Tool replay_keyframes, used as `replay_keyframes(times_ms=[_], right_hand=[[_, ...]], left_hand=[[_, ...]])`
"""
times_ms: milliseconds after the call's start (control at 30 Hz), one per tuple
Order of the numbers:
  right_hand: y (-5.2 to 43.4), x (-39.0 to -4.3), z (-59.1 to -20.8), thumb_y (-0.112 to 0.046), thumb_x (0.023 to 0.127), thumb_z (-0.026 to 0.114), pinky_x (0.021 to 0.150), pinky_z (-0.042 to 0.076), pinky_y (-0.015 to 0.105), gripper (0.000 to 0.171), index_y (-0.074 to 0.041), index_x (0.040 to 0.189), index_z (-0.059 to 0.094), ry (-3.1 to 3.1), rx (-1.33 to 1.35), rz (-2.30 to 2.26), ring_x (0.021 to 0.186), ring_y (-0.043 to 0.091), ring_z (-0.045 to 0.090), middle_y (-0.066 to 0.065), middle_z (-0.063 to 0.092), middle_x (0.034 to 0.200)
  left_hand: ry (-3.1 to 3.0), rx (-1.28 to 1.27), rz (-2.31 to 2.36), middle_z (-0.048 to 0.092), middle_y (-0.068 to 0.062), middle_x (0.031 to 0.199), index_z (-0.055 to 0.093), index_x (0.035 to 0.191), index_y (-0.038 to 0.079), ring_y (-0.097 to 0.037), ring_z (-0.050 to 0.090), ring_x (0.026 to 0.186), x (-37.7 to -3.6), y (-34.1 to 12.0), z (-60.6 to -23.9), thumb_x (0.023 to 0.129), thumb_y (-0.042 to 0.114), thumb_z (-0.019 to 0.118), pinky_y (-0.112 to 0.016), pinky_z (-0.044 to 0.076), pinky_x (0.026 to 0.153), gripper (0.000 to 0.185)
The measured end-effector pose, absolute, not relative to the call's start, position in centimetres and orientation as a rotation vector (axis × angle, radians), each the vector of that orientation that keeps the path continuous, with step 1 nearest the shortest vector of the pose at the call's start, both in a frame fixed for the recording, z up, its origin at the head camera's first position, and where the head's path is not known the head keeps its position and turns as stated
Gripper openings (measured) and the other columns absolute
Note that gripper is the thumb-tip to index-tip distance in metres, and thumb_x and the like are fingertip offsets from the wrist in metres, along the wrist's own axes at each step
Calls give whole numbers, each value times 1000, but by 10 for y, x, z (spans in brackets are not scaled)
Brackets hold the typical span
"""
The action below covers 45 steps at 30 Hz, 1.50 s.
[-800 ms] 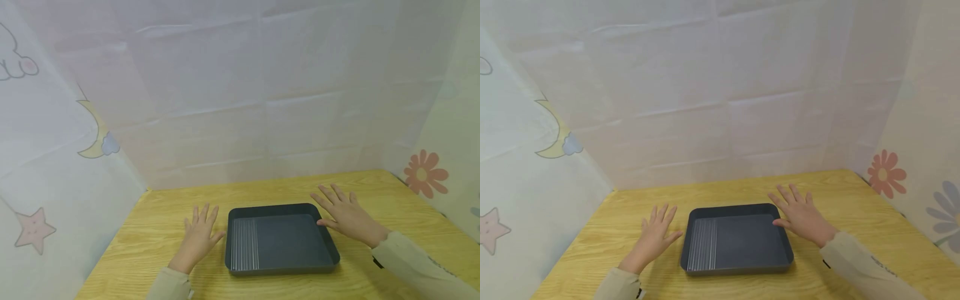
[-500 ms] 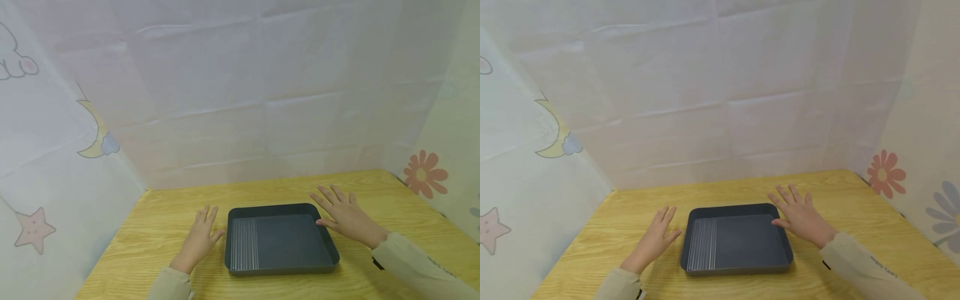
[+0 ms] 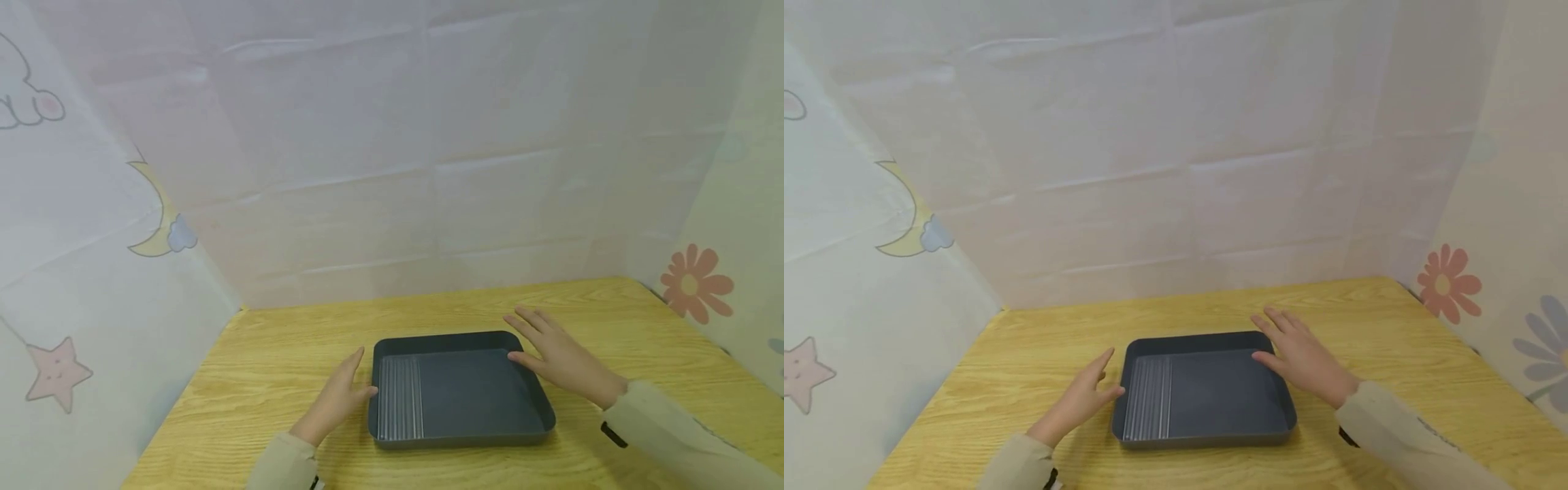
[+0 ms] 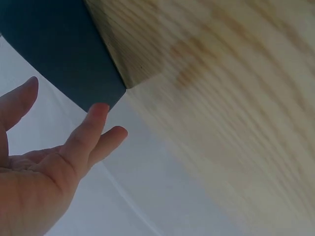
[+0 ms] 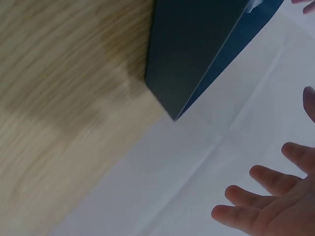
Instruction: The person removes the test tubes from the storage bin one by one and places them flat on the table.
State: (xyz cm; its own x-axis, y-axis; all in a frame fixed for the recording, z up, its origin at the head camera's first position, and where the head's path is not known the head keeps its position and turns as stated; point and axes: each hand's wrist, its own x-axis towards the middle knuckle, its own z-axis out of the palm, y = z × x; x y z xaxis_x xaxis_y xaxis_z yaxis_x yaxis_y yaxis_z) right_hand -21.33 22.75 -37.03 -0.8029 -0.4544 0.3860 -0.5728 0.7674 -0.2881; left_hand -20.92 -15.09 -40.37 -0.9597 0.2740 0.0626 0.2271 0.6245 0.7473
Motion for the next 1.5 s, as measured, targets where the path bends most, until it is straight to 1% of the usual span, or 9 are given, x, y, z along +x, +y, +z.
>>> replay_keyframes(times_ms=[167, 467, 600, 700, 767, 933, 1067, 1200, 1500], right_hand=[[219, -211, -368, -23, 94, 65, 96, 35, 67, 59, 7, 141, 43, -2691, 726, 766, 127, 53, 35, 33, 38, 142], [208, -211, -365, -20, 97, 61, 89, 45, 59, 56, 8, 141, 41, -2695, 638, 1174, 119, 50, 46, 32, 42, 139], [206, -212, -364, -17, 98, 59, 85, 51, 51, 55, 11, 141, 39, -2722, 576, 1402, 115, 48, 50, 33, 44, 136], [205, -213, -361, -17, 100, 57, 86, 51, 50, 57, 11, 144, 34, -2750, 476, 1636, 116, 46, 50, 32, 46, 132], [204, -213, -359, -16, 101, 55, 86, 51, 50, 58, 11, 146, 30, -2749, 407, 1795, 118, 46, 49, 32, 45, 132], [201, -216, -357, -13, 100, 53, 87, 52, 48, 60, 11, 148, 25, -2695, 289, 2125, 118, 43, 51, 35, 39, 138], [194, -221, -358, -8, 98, 54, 86, 52, 48, 63, 10, 149, 22, -2646, 209, 2334, 108, 32, 59, 27, 50, 128], [186, -227, -361, -4, 97, 53, 87, 51, 51, 64, 8, 150, 19, -2595, 168, 2493, 100, 27, 59, 15, 56, 114], [175, -232, -371, 1, 98, 49, 87, 50, 54, 63, 8, 151, 15, -2498, 102, 2649, 93, 23, 60, 14, 57, 108]], left_hand=[[2664, 369, 1374, 26, -38, 147, 22, 150, -9, -56, 38, 125, -212, -148, -405, 89, 2, 68, -59, 44, 95, 77], [2592, 279, 1507, 28, -42, 143, 25, 148, -11, -58, 43, 120, -211, -145, -403, 88, -4, 66, -50, 52, 86, 72], [2555, 240, 1555, 33, -41, 141, 29, 146, -12, -39, 64, 94, -211, -144, -405, 88, -6, 65, -42, 56, 74, 68], [2513, 198, 1593, 37, -40, 139, 31, 145, -12, -19, 60, 66, -212, -143, -407, 88, -7, 63, -37, 56, 63, 66], [2477, 164, 1620, 40, -40, 137, 30, 145, -12, -15, 56, 60, -212, -143, -407, 89, -8, 62, -35, 55, 60, 65], [2415, 116, 1658, 43, -40, 134, 30, 144, -15, -26, 65, 81, -213, -141, -404, 89, -10, 59, -38, 57, 64, 63], [2379, 99, 1677, 44, -40, 132, 32, 141, -18, -36, 65, 98, -214, -140, -401, 88, -12, 55, -43, 58, 71, 58], [2370, 62, 1674, 47, -38, 131, 36, 140, -16, -34, 65, 97, -216, -138, -402, 87, -13, 52, -42, 58, 71, 56], [2356, 49, 1689, 50, -37, 128, 37, 141, -15, -29, 64, 94, -217, -133, -402, 87, -16, 52, -39, 58, 65, 56]])
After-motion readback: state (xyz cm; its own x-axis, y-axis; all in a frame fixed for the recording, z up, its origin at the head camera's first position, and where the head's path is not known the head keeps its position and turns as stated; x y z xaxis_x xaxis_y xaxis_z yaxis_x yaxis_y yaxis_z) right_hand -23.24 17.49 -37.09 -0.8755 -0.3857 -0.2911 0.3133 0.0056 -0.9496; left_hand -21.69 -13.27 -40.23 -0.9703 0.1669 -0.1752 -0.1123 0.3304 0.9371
